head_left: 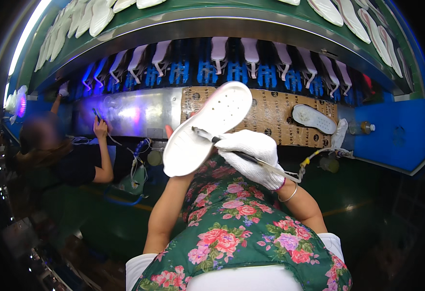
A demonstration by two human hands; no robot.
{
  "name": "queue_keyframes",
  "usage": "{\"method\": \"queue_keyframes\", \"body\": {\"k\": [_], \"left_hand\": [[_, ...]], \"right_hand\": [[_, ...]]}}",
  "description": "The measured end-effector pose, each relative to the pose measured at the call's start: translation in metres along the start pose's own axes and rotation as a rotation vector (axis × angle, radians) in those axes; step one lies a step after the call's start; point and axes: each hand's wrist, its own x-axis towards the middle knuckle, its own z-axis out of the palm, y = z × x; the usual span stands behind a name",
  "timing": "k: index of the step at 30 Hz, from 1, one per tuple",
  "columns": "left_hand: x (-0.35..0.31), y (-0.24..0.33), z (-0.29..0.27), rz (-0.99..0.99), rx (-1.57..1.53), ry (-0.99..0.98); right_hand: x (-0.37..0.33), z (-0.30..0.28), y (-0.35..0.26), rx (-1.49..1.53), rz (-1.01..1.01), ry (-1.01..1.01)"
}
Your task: The person applies liquid to shoe soles using a brush applicator and retrieves shoe components from an overhead conveyor track.
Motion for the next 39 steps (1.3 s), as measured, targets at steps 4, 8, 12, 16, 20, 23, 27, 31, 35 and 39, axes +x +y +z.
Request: {"method": "queue_keyframes", "body": {"k": [4, 8, 12, 16, 20, 23, 27, 31, 35, 39], "left_hand": [[-0.001, -0.014, -0.001, -0.107, 0.136, -0.301], [0.018, -0.036, -0.004, -0.040, 0.179, -0.308], [0.017, -0.056, -0.004, 0.025, 0.225, -0.069], [0.023, -0.071, -0.004, 0.005, 0.169, -0.079], [0.019, -0.078, -0.019, -0.070, 0.134, -0.064], [0.018, -0.083, -0.037, -0.101, 0.147, -0.030], [0.021, -0.085, -0.052, -0.123, 0.136, -0.014], [0.031, -0.079, -0.035, -0.050, 0.173, 0.042], [0.035, -0.081, -0.029, -0.102, 0.160, -0.086], [0.039, -0.078, -0.046, -0.100, 0.096, -0.092]], "right_hand": [[0.004, 0.001, -0.012, 0.048, 0.078, 0.083], [0.006, -0.003, -0.009, -0.039, 0.012, 0.155], [0.015, -0.010, -0.019, -0.101, -0.036, 0.135], [0.026, -0.010, -0.024, -0.168, -0.080, 0.159], [0.030, -0.009, -0.021, -0.269, -0.152, 0.133], [0.015, 0.001, -0.024, -0.219, -0.033, 0.120], [0.017, 0.010, -0.022, -0.175, -0.036, 0.157], [0.018, 0.025, -0.020, 0.382, 0.184, 0.493], [0.021, 0.024, -0.021, 0.187, 0.087, 0.441], [0.022, 0.020, -0.030, -0.097, 0.049, 0.292]]}}
